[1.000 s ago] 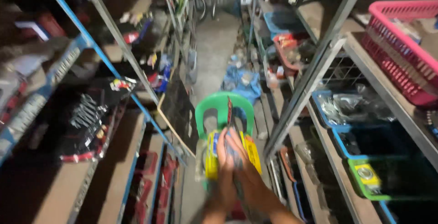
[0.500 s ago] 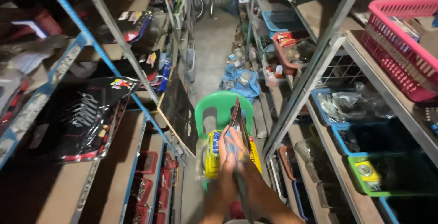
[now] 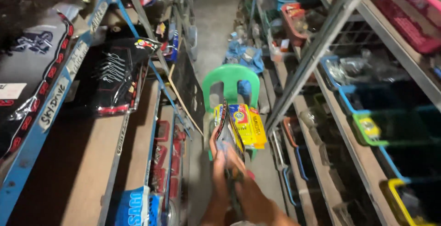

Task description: Cleaning and wiping down packaged motorcycle parts with a rag in a storage room.

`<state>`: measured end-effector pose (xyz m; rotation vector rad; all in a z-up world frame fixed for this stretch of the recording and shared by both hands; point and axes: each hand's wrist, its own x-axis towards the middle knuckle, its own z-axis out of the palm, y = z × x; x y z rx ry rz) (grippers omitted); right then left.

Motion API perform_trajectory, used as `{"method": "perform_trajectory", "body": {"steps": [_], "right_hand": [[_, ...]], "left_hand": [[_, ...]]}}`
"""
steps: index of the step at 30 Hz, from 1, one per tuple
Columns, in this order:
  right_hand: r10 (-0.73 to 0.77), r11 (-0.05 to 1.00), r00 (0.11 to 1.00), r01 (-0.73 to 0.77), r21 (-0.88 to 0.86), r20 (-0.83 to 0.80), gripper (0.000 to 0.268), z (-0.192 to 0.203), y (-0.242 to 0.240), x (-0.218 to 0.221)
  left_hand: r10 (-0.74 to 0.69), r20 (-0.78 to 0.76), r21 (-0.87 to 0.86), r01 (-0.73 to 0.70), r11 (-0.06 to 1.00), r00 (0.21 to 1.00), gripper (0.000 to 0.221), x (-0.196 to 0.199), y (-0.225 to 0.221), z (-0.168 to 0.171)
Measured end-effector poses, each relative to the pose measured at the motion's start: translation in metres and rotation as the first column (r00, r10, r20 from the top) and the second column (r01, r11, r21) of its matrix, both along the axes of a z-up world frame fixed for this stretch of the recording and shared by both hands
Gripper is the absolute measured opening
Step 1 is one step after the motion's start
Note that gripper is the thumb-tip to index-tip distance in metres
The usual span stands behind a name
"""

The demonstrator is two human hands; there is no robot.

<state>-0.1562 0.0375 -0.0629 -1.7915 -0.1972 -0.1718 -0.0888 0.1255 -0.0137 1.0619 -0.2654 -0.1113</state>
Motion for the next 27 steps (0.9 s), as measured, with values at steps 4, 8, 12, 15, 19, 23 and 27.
{"method": "perform_trajectory", "body": {"steps": [4, 8, 12, 15, 19, 23, 27], "right_hand": [[0.103, 0.782, 0.991, -0.132, 0.609, 0.083, 0.111, -0.019, -0.003, 0.009], [0.084, 0.792, 0.992, -0.125, 0.597, 0.097, 0.109, -0.012, -0.002, -0.006], [0.053, 0.811, 0.992, -0.112, 0.574, 0.119, 0.105, -0.015, 0.006, -0.031], [0.016, 0.824, 0.989, -0.098, 0.558, 0.150, 0.103, -0.023, 0.008, -0.049], [-0.042, 0.828, 0.987, -0.053, 0.558, 0.156, 0.099, -0.019, 0.003, -0.046], [-0.079, 0.840, 0.985, -0.017, 0.542, 0.154, 0.097, -0.005, -0.015, -0.031], [-0.099, 0.858, 0.980, -0.006, 0.514, 0.175, 0.093, -0.008, -0.021, -0.040]], "left_hand": [[-0.139, 0.136, -0.068, 0.149, 0.986, 0.981, 0.076, -0.025, 0.001, 0.011], [-0.209, 0.214, -0.110, 0.236, 0.966, 0.954, 0.084, -0.053, -0.003, 0.008], [-0.146, 0.300, -0.114, 0.188, 0.975, 0.942, 0.069, -0.058, 0.006, 0.017], [-0.134, 0.278, -0.127, 0.175, 0.976, 0.951, 0.066, -0.057, 0.006, 0.026], [-0.151, 0.312, -0.066, 0.180, 0.981, 0.938, 0.073, -0.060, 0.000, 0.017], [-0.222, 0.367, -0.051, 0.258, 0.965, 0.903, 0.072, -0.076, -0.006, 0.022], [-0.237, 0.326, -0.026, 0.260, 0.965, 0.915, 0.073, -0.078, -0.014, 0.013]]}}
